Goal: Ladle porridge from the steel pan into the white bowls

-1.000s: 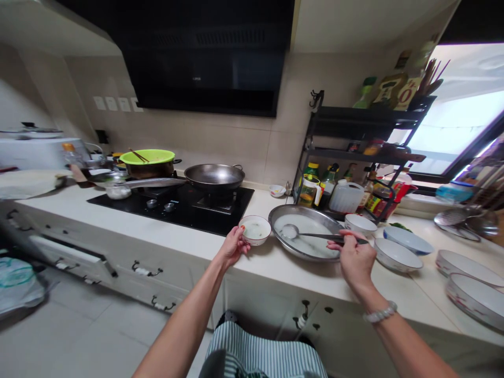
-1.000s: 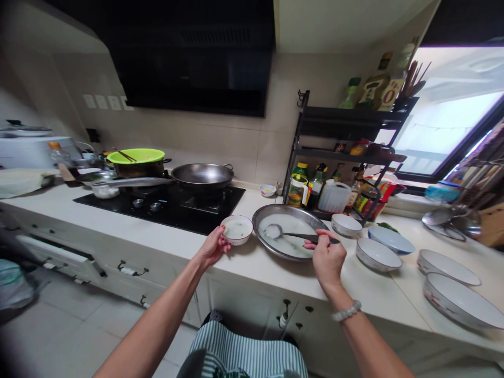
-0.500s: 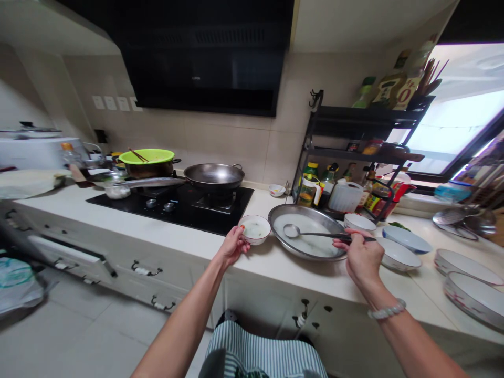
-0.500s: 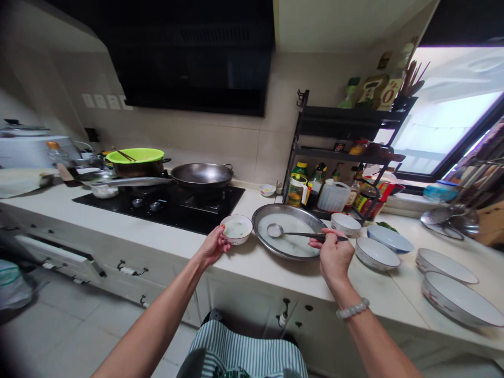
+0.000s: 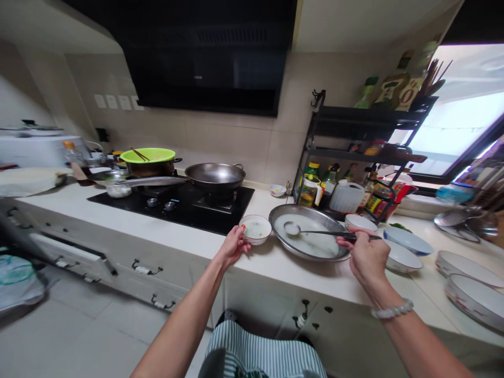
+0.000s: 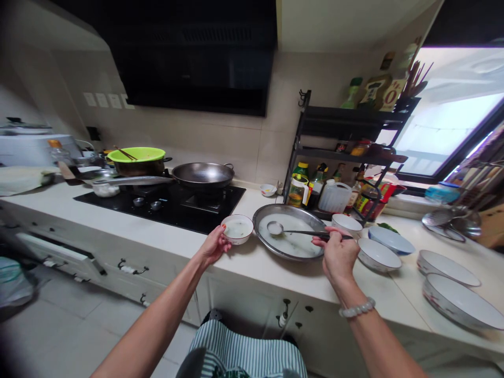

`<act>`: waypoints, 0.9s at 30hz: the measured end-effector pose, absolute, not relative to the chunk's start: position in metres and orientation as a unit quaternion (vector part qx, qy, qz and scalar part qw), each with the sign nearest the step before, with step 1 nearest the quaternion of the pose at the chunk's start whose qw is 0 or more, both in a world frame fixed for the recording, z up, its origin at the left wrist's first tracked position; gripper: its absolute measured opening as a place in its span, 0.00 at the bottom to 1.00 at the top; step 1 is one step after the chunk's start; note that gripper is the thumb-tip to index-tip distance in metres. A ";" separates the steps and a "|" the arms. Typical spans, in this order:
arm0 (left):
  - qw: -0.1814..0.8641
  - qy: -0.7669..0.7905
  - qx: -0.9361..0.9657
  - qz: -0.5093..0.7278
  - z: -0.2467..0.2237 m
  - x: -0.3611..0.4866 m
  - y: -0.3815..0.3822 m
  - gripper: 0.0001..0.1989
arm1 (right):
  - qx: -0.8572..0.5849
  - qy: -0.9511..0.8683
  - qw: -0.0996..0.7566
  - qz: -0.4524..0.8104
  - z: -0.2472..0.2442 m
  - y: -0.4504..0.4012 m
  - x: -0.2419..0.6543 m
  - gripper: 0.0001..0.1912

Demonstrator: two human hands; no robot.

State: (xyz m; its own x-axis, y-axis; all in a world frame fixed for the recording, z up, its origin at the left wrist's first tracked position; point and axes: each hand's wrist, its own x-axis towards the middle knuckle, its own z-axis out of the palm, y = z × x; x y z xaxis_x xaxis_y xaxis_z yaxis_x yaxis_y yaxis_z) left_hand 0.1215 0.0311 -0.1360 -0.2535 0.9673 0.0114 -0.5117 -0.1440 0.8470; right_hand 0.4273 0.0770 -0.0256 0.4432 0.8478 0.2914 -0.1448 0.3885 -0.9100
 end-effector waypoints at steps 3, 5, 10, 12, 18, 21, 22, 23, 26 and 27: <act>0.532 0.380 0.302 0.694 -0.136 0.121 0.031 0.27 | -0.422 -0.402 0.734 0.349 -0.018 0.075 0.420 0.04; 0.535 0.379 0.301 0.693 -0.136 0.121 0.031 0.28 | -0.411 -0.405 0.736 0.355 -0.012 0.073 0.411 0.04; 0.538 0.371 0.295 0.697 -0.136 0.122 0.030 0.28 | -0.376 -0.451 0.726 0.357 -0.005 0.067 0.384 0.06; 0.539 0.368 0.293 0.699 -0.136 0.122 0.030 0.27 | -0.371 -0.487 0.713 0.342 -0.009 0.063 0.374 0.08; 0.545 0.369 0.289 0.696 -0.136 0.122 0.031 0.27 | -0.298 -0.663 0.656 0.203 -0.031 0.041 0.364 0.11; 0.541 0.368 0.291 0.698 -0.135 0.122 0.030 0.26 | -0.205 -0.751 0.620 0.099 -0.038 0.029 0.369 0.10; 0.540 0.370 0.293 0.697 -0.135 0.122 0.030 0.26 | -0.169 -0.772 0.608 0.073 -0.039 0.026 0.371 0.10; 0.539 0.372 0.295 0.696 -0.135 0.122 0.029 0.26 | -0.137 -0.786 0.600 0.054 -0.039 0.024 0.372 0.11; 0.538 0.374 0.299 0.694 -0.135 0.122 0.029 0.28 | -0.120 -0.788 0.602 0.052 -0.040 0.022 0.373 0.12; 0.538 0.373 0.298 0.694 -0.135 0.122 0.029 0.28 | -0.148 -0.772 0.614 0.071 -0.040 0.023 0.374 0.10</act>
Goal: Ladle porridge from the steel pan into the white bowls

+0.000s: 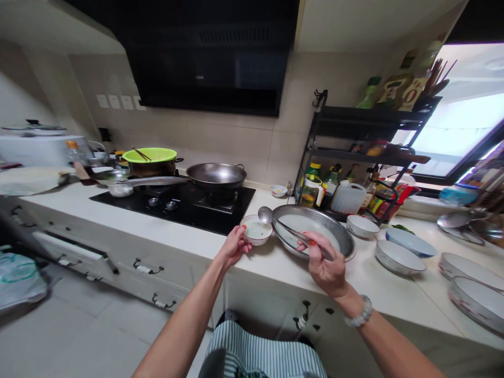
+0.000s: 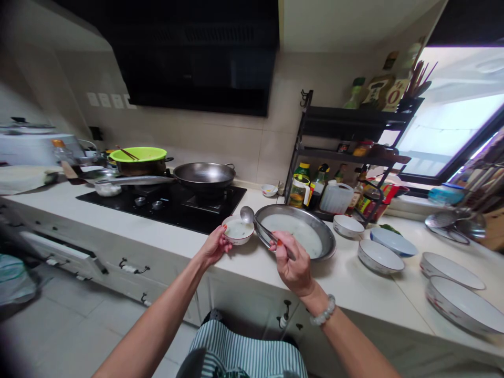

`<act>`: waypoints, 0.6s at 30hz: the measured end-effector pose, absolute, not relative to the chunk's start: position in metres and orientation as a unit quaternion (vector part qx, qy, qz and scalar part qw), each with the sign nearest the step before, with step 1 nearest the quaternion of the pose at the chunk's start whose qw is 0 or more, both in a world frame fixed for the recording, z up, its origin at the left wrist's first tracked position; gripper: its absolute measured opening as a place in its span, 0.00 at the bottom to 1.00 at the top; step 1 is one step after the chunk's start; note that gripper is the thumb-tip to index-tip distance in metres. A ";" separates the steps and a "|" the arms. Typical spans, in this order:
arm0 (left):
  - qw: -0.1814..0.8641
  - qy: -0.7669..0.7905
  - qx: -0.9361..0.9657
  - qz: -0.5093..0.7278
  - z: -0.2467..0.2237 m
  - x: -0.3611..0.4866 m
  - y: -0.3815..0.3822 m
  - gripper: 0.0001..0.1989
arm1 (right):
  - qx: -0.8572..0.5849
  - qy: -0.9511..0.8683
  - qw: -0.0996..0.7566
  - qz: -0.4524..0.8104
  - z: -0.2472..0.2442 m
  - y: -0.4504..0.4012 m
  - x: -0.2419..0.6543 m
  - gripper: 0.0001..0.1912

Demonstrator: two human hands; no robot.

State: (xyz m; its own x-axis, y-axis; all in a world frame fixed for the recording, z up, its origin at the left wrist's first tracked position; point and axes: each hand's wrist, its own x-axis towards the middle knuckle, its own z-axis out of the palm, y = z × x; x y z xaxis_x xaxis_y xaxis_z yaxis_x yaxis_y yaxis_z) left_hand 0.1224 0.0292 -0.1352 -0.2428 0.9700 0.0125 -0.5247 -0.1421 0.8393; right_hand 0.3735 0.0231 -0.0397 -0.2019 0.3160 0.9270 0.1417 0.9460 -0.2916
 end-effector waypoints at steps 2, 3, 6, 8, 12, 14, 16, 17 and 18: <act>0.539 0.371 0.296 0.696 -0.136 0.123 0.030 0.29 | -0.231 -0.711 0.651 0.133 -0.039 0.030 0.375 0.09; 0.539 0.369 0.295 0.698 -0.136 0.123 0.030 0.29 | -0.270 -0.668 0.672 0.169 -0.039 0.035 0.377 0.09; 0.538 0.366 0.292 0.701 -0.136 0.123 0.031 0.29 | -0.334 -0.552 0.722 0.250 -0.038 0.053 0.389 0.12; 0.537 0.368 0.290 0.702 -0.136 0.123 0.031 0.30 | -0.360 -0.522 0.731 0.251 -0.038 0.062 0.400 0.13; 0.536 0.371 0.291 0.701 -0.135 0.123 0.030 0.31 | -0.413 -0.560 0.686 0.213 -0.042 0.063 0.418 0.15; 0.535 0.373 0.291 0.700 -0.135 0.123 0.030 0.31 | -0.423 -0.581 0.666 0.202 -0.046 0.058 0.422 0.17; 0.534 0.374 0.290 0.700 -0.135 0.123 0.030 0.30 | -0.426 -0.593 0.654 0.198 -0.050 0.053 0.425 0.17; 0.534 0.374 0.290 0.701 -0.135 0.123 0.030 0.29 | -0.428 -0.596 0.649 0.200 -0.052 0.051 0.426 0.18; 0.535 0.374 0.290 0.700 -0.135 0.123 0.030 0.28 | -0.430 -0.598 0.645 0.205 -0.053 0.050 0.426 0.18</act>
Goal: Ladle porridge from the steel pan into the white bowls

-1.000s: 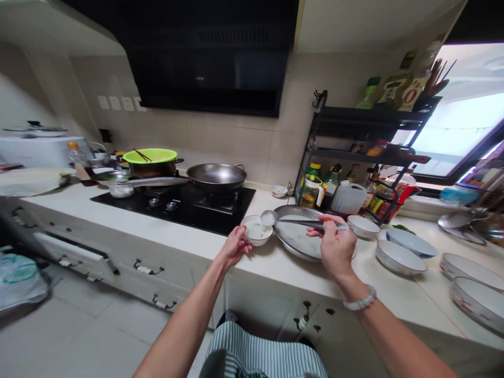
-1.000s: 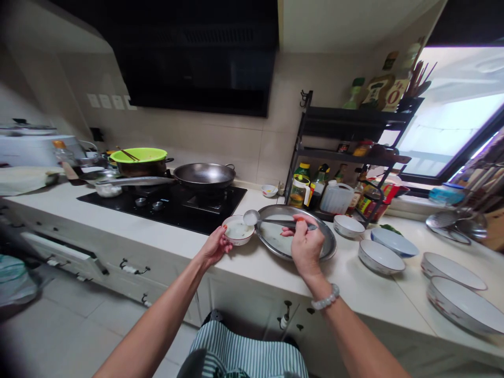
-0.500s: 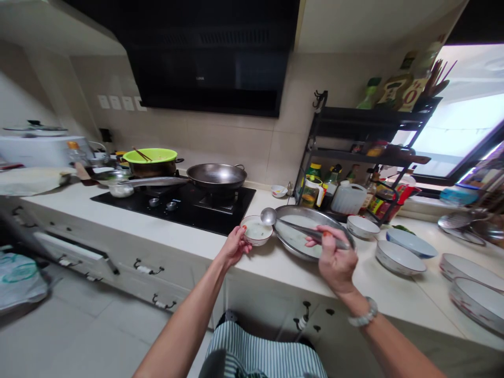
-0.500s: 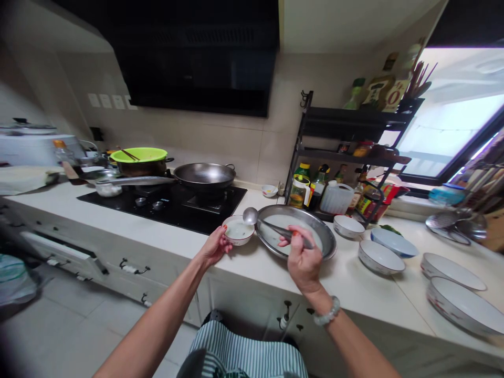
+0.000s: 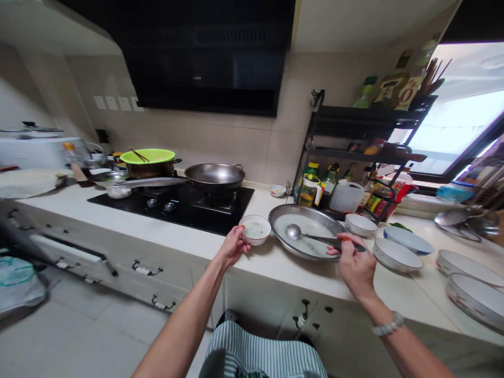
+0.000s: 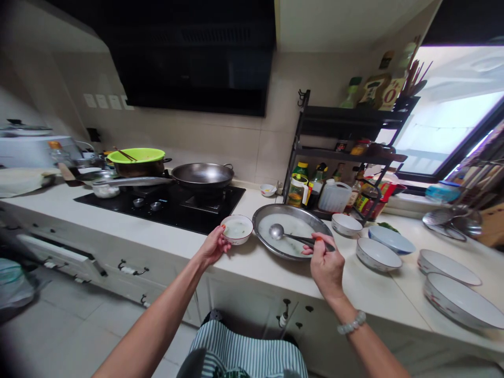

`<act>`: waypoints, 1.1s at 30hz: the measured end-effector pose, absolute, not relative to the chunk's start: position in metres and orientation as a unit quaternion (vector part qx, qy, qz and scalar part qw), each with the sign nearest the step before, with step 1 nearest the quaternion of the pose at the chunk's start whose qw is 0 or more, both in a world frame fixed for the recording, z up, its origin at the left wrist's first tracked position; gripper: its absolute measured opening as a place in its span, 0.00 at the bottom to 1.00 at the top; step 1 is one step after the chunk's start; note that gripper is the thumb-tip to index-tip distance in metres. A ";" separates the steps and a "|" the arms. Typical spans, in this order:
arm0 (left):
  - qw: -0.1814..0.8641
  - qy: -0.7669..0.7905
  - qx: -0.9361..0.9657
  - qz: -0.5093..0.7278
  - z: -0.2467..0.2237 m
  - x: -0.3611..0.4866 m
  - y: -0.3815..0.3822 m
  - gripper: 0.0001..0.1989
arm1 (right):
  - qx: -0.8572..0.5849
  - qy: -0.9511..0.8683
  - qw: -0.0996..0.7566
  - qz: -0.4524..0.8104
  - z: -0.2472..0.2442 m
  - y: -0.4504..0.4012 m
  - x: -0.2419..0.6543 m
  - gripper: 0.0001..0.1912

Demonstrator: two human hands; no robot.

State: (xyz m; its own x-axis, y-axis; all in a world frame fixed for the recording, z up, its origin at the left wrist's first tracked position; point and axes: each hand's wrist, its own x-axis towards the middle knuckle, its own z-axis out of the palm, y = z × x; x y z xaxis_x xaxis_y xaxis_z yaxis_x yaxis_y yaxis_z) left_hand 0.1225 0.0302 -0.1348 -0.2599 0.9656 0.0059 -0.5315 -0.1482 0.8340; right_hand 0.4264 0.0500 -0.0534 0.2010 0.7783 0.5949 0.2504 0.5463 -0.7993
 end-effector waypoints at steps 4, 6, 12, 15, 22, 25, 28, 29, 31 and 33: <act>0.535 0.375 0.293 0.698 -0.136 0.122 0.031 0.27 | -0.444 -0.575 0.644 0.241 -0.055 0.052 0.429 0.18; 0.533 0.377 0.293 0.699 -0.136 0.122 0.031 0.27 | -0.449 -0.547 0.658 0.257 -0.054 0.055 0.431 0.18; 0.531 0.376 0.299 0.698 -0.137 0.122 0.031 0.27 | -0.448 -0.491 0.694 0.276 -0.045 0.064 0.438 0.16; 0.531 0.379 0.303 0.694 -0.136 0.122 0.031 0.28 | -0.447 -0.475 0.707 0.273 -0.041 0.066 0.440 0.13; 0.535 0.377 0.291 0.697 -0.134 0.123 0.030 0.28 | -0.433 -0.443 0.731 0.287 -0.035 0.069 0.437 0.10; 0.539 0.374 0.287 0.698 -0.134 0.123 0.030 0.27 | -0.437 -0.433 0.731 0.295 -0.035 0.071 0.437 0.10; 0.541 0.372 0.287 0.698 -0.134 0.123 0.030 0.27 | -0.445 -0.426 0.729 0.298 -0.035 0.071 0.437 0.09; 0.540 0.372 0.288 0.697 -0.134 0.123 0.030 0.27 | -0.447 -0.424 0.729 0.299 -0.034 0.071 0.436 0.08; 0.538 0.375 0.291 0.697 -0.134 0.123 0.030 0.27 | -0.447 -0.422 0.729 0.301 -0.033 0.071 0.436 0.07; 0.535 0.378 0.294 0.696 -0.134 0.123 0.029 0.28 | -0.446 -0.421 0.729 0.304 -0.031 0.070 0.435 0.07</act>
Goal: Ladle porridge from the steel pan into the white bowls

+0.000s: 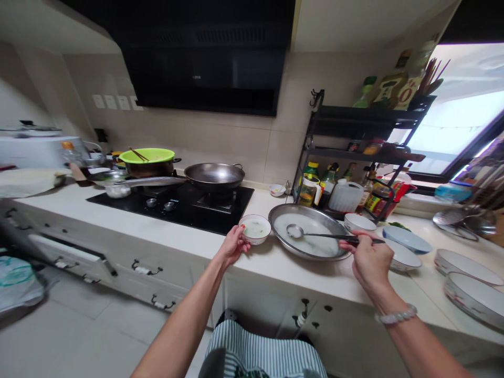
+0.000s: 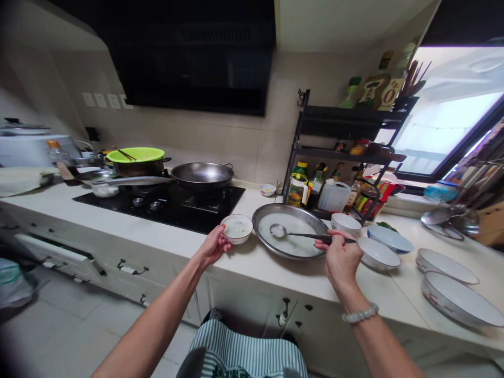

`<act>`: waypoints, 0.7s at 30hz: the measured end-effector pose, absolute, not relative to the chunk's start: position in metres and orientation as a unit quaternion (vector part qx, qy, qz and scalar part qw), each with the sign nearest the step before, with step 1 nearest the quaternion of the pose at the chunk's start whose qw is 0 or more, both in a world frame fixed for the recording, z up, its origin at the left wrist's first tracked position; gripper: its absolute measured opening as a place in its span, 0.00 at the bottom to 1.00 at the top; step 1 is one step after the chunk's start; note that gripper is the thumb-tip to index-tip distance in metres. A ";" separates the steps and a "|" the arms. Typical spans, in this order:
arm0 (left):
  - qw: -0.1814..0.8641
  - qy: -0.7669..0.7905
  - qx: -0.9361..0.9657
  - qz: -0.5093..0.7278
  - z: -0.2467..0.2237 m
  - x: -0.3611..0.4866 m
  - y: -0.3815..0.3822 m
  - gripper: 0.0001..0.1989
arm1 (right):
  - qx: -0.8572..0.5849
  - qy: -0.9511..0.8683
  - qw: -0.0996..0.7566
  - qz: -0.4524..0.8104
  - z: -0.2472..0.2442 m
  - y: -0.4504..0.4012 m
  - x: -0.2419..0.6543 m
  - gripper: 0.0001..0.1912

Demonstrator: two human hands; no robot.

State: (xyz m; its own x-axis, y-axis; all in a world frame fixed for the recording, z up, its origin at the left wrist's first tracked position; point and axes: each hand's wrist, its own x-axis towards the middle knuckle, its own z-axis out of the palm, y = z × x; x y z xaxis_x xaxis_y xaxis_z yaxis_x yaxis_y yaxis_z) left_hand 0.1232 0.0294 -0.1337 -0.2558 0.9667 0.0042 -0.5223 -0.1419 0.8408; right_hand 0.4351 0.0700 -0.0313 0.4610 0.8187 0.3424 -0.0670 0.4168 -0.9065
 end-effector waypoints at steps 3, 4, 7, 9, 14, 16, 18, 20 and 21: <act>0.534 0.380 0.293 0.696 -0.134 0.123 0.029 0.27 | -0.440 -0.414 0.733 0.311 -0.027 0.070 0.433 0.06; 0.536 0.378 0.292 0.696 -0.135 0.123 0.030 0.26 | -0.436 -0.412 0.735 0.314 -0.025 0.071 0.431 0.06; 0.538 0.374 0.291 0.697 -0.136 0.122 0.030 0.26 | -0.422 -0.415 0.738 0.324 -0.017 0.073 0.425 0.07; 0.539 0.373 0.290 0.697 -0.136 0.122 0.031 0.26 | -0.409 -0.426 0.736 0.330 -0.011 0.074 0.419 0.07; 0.536 0.366 0.292 0.703 -0.137 0.122 0.031 0.27 | -0.382 -0.451 0.727 0.349 0.000 0.073 0.394 0.07; 0.537 0.366 0.293 0.701 -0.137 0.122 0.031 0.27 | -0.377 -0.465 0.720 0.352 0.000 0.069 0.383 0.07; 0.540 0.367 0.294 0.698 -0.137 0.122 0.031 0.28 | -0.374 -0.494 0.707 0.340 -0.002 0.062 0.372 0.08; 0.542 0.370 0.296 0.694 -0.137 0.122 0.031 0.29 | -0.365 -0.543 0.686 0.317 -0.008 0.054 0.364 0.10; 0.542 0.371 0.296 0.693 -0.137 0.122 0.031 0.28 | -0.355 -0.572 0.676 0.299 -0.012 0.049 0.362 0.11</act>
